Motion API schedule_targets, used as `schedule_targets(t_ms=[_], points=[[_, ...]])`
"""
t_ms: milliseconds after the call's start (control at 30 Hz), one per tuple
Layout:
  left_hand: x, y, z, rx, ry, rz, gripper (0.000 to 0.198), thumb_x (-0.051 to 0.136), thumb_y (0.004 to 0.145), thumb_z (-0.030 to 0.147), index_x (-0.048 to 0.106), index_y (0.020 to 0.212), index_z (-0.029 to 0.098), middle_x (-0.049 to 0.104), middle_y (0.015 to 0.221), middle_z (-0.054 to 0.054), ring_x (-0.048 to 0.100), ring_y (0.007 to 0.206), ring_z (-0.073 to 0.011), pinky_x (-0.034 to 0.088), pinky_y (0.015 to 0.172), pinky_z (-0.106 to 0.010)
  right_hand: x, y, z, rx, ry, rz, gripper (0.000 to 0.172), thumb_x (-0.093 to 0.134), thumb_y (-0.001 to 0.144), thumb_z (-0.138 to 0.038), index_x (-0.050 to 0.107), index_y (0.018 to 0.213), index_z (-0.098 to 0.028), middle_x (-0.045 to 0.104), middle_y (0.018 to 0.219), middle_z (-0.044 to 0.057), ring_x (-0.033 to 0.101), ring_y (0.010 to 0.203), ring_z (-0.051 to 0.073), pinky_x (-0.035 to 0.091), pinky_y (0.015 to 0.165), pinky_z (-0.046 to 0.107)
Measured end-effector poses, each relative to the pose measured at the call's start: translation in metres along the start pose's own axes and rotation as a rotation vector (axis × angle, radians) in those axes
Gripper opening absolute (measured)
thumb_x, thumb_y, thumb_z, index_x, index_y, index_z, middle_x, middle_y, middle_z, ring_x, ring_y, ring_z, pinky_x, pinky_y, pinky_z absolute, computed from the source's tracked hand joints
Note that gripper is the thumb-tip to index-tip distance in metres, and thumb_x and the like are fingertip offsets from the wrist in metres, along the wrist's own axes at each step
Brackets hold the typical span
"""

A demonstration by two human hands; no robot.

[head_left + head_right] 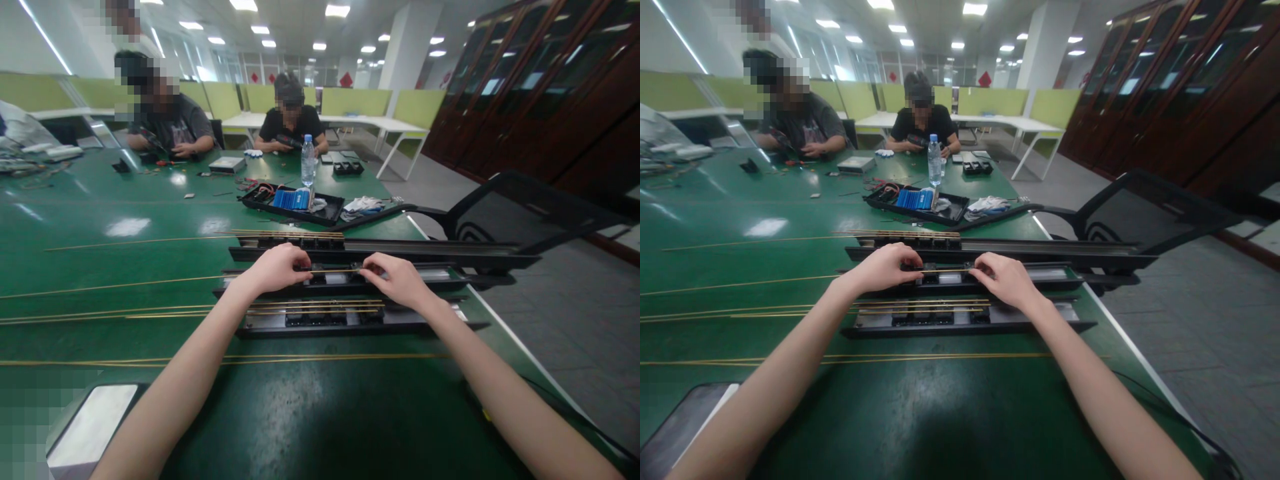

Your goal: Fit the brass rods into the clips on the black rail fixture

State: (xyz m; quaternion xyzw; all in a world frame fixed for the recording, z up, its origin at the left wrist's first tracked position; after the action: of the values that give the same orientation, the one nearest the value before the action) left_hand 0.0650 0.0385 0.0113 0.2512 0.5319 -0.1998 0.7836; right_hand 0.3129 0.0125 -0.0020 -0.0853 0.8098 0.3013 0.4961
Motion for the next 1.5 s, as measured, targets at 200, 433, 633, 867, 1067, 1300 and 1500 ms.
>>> schedule_targets(t_ms=[200, 433, 633, 867, 1067, 1300, 1500], points=[[0.002, 0.0, 0.0, -0.008, -0.005, -0.008, 0.027, 0.067, 0.08, 0.045, 0.074, 0.095, 0.024, 0.071, 0.092, -0.005, 0.063, 0.09, -0.0216, 0.049, 0.08, -0.031, 0.007, -0.001, 0.009, 0.061, 0.193, 0.059, 0.026, 0.059, 0.092, -0.047, 0.067, 0.09, -0.022, 0.072, 0.083, 0.005, 0.065, 0.069, 0.02, 0.051, 0.065, 0.032], [0.0, 0.0, 0.001, -0.001, -0.001, -0.003, 0.026, 0.067, 0.08, 0.045, 0.074, 0.094, 0.024, 0.071, 0.091, -0.004, 0.063, 0.09, -0.0218, 0.049, 0.079, -0.031, 0.007, 0.0, 0.011, 0.098, 0.292, 0.072, 0.027, 0.063, 0.09, -0.046, 0.069, 0.082, -0.021, 0.072, 0.081, 0.005, 0.065, 0.07, 0.02, 0.052, 0.065, 0.032], [0.0, 0.0, 0.001, -0.003, 0.004, -0.006, 0.026, 0.067, 0.08, 0.045, 0.074, 0.094, 0.024, 0.071, 0.091, -0.005, 0.063, 0.089, -0.0215, 0.049, 0.079, -0.031, 0.008, 0.0, 0.011, 0.094, 0.283, 0.072, 0.028, 0.062, 0.09, -0.047, 0.071, 0.083, -0.021, 0.073, 0.081, 0.005, 0.066, 0.07, 0.02, 0.052, 0.066, 0.032], [0.001, -0.001, 0.001, -0.003, 0.001, -0.002, 0.025, 0.068, 0.08, 0.045, 0.074, 0.094, 0.024, 0.071, 0.091, -0.004, 0.063, 0.089, -0.0218, 0.049, 0.078, -0.031, 0.007, 0.0, 0.01, 0.111, 0.293, 0.07, 0.026, 0.063, 0.089, -0.045, 0.071, 0.083, -0.021, 0.073, 0.08, 0.004, 0.066, 0.069, 0.02, 0.052, 0.064, 0.032], [0.001, -0.001, 0.001, 0.005, 0.006, -0.009, 0.025, 0.067, 0.082, 0.044, 0.074, 0.093, 0.024, 0.071, 0.091, -0.004, 0.063, 0.09, -0.0221, 0.048, 0.079, -0.031, 0.006, -0.001, 0.011, 0.116, 0.299, 0.063, 0.024, 0.064, 0.089, -0.043, 0.071, 0.084, -0.021, 0.073, 0.081, 0.004, 0.066, 0.07, 0.02, 0.052, 0.065, 0.032], [0.001, 0.0, 0.0, 0.005, 0.011, -0.007, 0.025, 0.067, 0.082, 0.045, 0.074, 0.093, 0.024, 0.071, 0.091, -0.004, 0.063, 0.09, -0.0222, 0.048, 0.079, -0.031, 0.006, 0.0, 0.011, 0.111, 0.305, 0.059, 0.025, 0.063, 0.089, -0.043, 0.071, 0.084, -0.02, 0.074, 0.081, 0.005, 0.067, 0.071, 0.021, 0.053, 0.066, 0.032], [0.0, 0.0, 0.002, 0.009, 0.007, -0.006, 0.024, 0.067, 0.082, 0.044, 0.074, 0.093, 0.024, 0.071, 0.091, -0.004, 0.063, 0.09, -0.0222, 0.048, 0.078, -0.031, 0.006, 0.0, 0.013, 0.12, 0.317, 0.052, 0.024, 0.063, 0.089, -0.043, 0.071, 0.084, -0.02, 0.073, 0.082, 0.005, 0.067, 0.072, 0.02, 0.053, 0.068, 0.032]])
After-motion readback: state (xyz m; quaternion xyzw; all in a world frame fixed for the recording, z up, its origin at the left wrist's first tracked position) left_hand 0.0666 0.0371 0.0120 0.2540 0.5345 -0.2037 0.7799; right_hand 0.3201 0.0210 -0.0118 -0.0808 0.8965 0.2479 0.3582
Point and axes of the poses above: each hand's wrist, its own y-axis towards the middle knuckle, its own x-axis out of the palm, z = x × y, the point moved 6 cm from there along y, towards the middle knuckle
